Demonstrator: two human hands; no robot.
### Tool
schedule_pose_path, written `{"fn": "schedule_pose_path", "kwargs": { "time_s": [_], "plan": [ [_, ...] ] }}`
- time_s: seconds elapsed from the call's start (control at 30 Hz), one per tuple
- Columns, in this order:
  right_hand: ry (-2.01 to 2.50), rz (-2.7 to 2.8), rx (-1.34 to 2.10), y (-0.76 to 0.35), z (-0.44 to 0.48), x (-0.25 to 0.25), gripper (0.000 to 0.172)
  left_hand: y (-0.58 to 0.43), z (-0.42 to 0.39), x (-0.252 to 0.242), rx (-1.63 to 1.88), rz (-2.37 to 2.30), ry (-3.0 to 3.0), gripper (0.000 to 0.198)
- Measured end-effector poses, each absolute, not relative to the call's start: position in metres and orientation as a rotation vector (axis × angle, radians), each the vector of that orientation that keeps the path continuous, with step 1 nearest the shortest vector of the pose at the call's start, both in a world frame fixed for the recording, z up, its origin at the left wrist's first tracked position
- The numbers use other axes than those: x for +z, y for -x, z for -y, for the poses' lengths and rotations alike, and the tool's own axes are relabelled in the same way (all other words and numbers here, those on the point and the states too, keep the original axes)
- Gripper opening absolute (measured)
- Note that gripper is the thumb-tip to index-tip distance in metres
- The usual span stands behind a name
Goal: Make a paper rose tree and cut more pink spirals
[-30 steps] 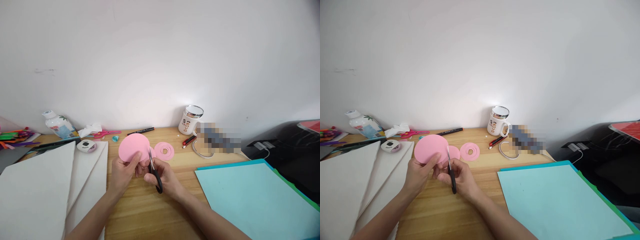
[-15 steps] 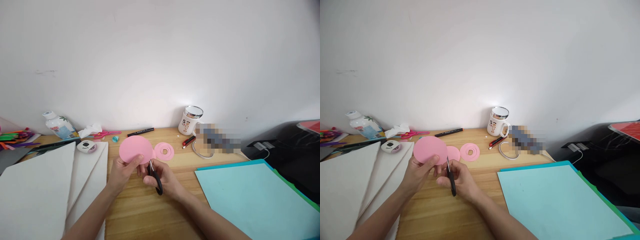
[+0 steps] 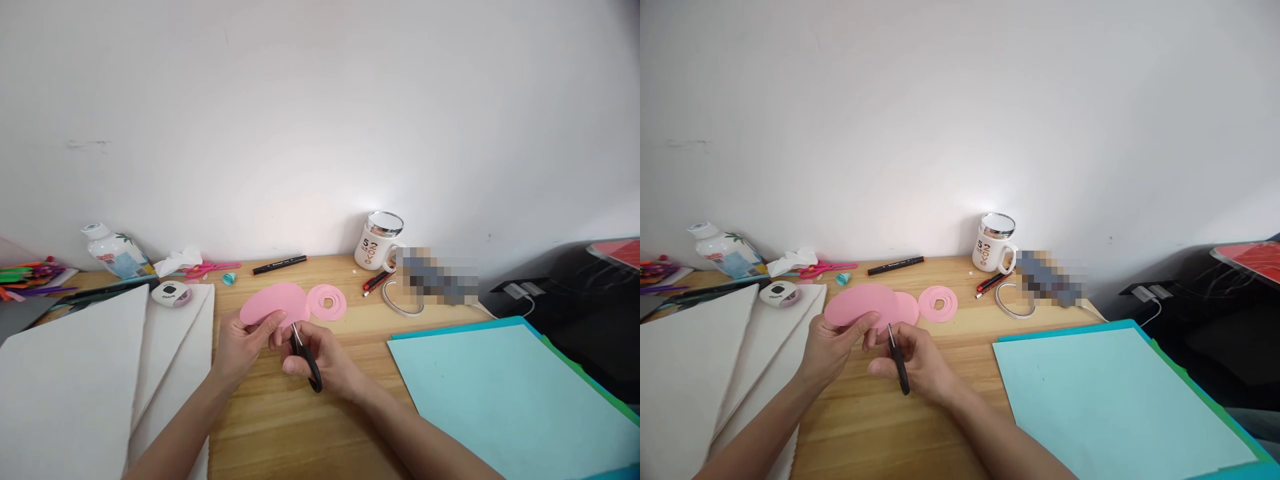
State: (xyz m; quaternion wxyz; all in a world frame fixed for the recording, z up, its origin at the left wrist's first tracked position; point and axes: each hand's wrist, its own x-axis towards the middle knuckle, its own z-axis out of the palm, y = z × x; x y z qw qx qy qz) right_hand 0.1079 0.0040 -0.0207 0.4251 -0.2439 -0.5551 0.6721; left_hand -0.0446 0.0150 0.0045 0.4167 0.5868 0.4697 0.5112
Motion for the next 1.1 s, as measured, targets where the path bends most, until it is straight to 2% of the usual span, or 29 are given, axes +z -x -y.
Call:
{"fn": "schedule_pose_path", "kwargs": {
  "time_s": [0.1,0.27,0.37,0.53,0.67,0.87,1.1],
  "plan": [
    [0.630,1.370,1.648,-0.109,-0.005,-0.019,0.044,0.045,-0.015,0.001,1.296,-1.149,-1.437,0.037],
    [0.685,1.323,1.618,-0.113,-0.007,-0.020,0.044,0.043,-0.018,0.008,1.357,-1.023,-1.129,0.028],
    [0.677,1.289,1.658,-0.115,-0.009,-0.023,0.044,0.043,-0.019,0.014,1.374,-0.985,-1.027,0.029],
    [0.640,1.323,1.699,-0.115,-0.009,-0.024,0.044,0.046,-0.020,0.008,1.330,-0.974,-1.212,0.028],
    [0.611,1.368,1.740,-0.114,-0.007,-0.022,0.047,0.047,-0.018,0.002,1.288,-1.136,-1.438,0.034],
    [0.613,1.393,1.745,-0.113,-0.006,-0.019,0.047,0.043,-0.014,0.012,1.298,-1.247,-1.593,0.036],
    [0.568,1.408,1.746,-0.111,-0.006,-0.018,0.040,0.040,-0.012,0.015,1.315,-1.248,-1.641,0.035]
  ]
}}
